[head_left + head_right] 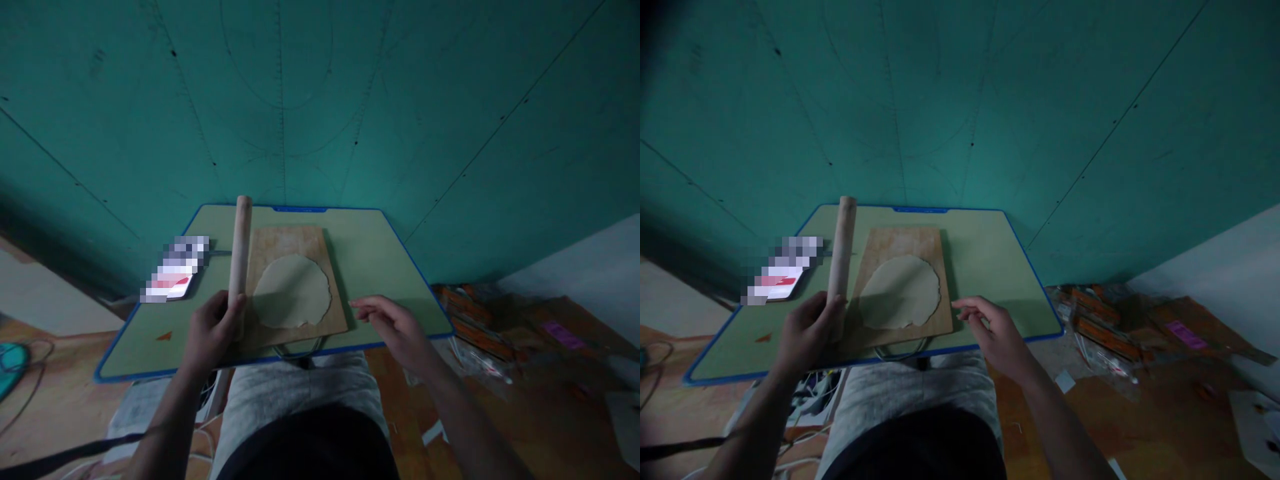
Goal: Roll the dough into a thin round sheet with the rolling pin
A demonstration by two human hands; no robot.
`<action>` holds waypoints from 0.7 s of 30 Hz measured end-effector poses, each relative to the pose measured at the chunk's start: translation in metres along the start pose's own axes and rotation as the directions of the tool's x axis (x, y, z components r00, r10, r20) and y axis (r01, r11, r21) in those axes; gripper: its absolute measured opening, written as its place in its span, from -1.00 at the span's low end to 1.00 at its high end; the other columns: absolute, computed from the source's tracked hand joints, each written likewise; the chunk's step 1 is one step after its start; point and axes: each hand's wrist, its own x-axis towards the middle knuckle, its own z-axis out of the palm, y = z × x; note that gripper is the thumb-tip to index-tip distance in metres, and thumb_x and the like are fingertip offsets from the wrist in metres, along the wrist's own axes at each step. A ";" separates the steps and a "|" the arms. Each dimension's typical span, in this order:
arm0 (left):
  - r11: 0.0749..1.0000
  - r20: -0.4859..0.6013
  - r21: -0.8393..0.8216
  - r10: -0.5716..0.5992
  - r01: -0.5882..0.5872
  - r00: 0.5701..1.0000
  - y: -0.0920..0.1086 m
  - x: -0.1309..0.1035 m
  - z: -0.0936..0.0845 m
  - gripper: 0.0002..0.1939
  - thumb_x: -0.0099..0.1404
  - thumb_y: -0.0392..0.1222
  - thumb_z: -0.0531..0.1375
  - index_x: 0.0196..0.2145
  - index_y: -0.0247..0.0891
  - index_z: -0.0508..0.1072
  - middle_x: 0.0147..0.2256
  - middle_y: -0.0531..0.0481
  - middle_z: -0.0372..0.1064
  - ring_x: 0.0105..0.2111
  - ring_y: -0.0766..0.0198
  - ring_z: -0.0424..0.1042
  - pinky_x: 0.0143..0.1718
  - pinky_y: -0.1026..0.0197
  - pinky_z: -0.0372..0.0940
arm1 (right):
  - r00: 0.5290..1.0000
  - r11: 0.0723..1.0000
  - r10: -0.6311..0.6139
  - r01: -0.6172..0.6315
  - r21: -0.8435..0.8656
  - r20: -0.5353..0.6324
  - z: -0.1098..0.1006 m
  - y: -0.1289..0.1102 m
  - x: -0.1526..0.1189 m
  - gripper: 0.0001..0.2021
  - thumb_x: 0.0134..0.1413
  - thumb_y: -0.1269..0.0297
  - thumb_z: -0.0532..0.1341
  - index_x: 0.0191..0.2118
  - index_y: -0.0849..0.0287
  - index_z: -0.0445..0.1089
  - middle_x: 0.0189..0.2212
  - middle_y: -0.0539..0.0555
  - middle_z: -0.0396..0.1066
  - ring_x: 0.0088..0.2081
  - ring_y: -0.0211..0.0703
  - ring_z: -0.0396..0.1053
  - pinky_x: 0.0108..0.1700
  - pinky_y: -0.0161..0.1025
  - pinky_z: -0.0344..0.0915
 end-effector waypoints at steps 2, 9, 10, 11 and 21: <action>0.999 -0.018 -0.049 0.008 -0.009 1.000 0.007 -0.004 0.001 -0.60 0.16 0.21 0.16 -0.49 -0.20 0.35 -0.65 0.12 0.17 -0.64 0.32 0.18 -0.65 0.30 0.07 | 0.999 0.997 -0.014 0.016 -0.079 0.029 0.006 0.009 0.012 -0.68 0.26 0.33 0.10 0.04 0.09 0.51 -0.15 0.10 0.59 -0.11 -0.14 0.53 -0.03 -0.15 0.47; 0.962 0.079 -0.267 0.079 -0.055 0.994 0.030 -0.008 0.023 -0.51 0.26 0.27 0.12 -0.37 -0.26 0.46 -0.39 -0.14 0.52 -0.40 0.15 0.47 -0.42 0.19 0.33 | 0.983 0.903 -0.115 0.163 -0.399 0.141 0.037 0.042 0.048 -0.58 0.27 0.27 0.16 0.22 0.10 0.39 0.20 0.22 0.38 0.22 0.06 0.35 0.24 0.07 0.32; 0.957 0.093 -0.282 0.104 -0.074 0.990 0.031 -0.007 0.028 -0.50 0.28 0.27 0.11 -0.35 -0.26 0.47 -0.34 -0.18 0.54 -0.34 0.11 0.49 -0.36 0.17 0.35 | 0.983 0.886 -0.118 0.170 -0.432 0.144 0.041 0.044 0.050 -0.58 0.27 0.27 0.17 0.22 0.10 0.39 0.20 0.22 0.38 0.21 0.08 0.35 0.23 0.08 0.33; 0.954 0.103 -0.285 0.126 -0.092 0.987 0.031 -0.006 0.032 -0.51 0.29 0.26 0.10 -0.32 -0.27 0.48 -0.31 -0.19 0.55 -0.30 0.10 0.50 -0.32 0.15 0.36 | 0.982 0.871 -0.124 0.177 -0.458 0.142 0.043 0.045 0.050 -0.57 0.27 0.27 0.17 0.23 0.09 0.38 0.20 0.22 0.37 0.20 0.09 0.35 0.22 0.09 0.34; 0.983 0.226 -0.129 0.159 -0.132 0.961 0.023 -0.004 0.044 -0.53 0.36 0.24 0.01 -0.35 -0.24 0.39 -0.50 0.02 0.29 -0.50 0.23 0.30 -0.51 0.20 0.17 | 0.967 0.800 -0.110 0.224 -0.557 0.231 0.032 0.042 0.037 -0.53 0.28 0.14 0.21 0.27 0.08 0.34 0.25 0.26 0.31 0.21 0.20 0.33 0.18 0.14 0.37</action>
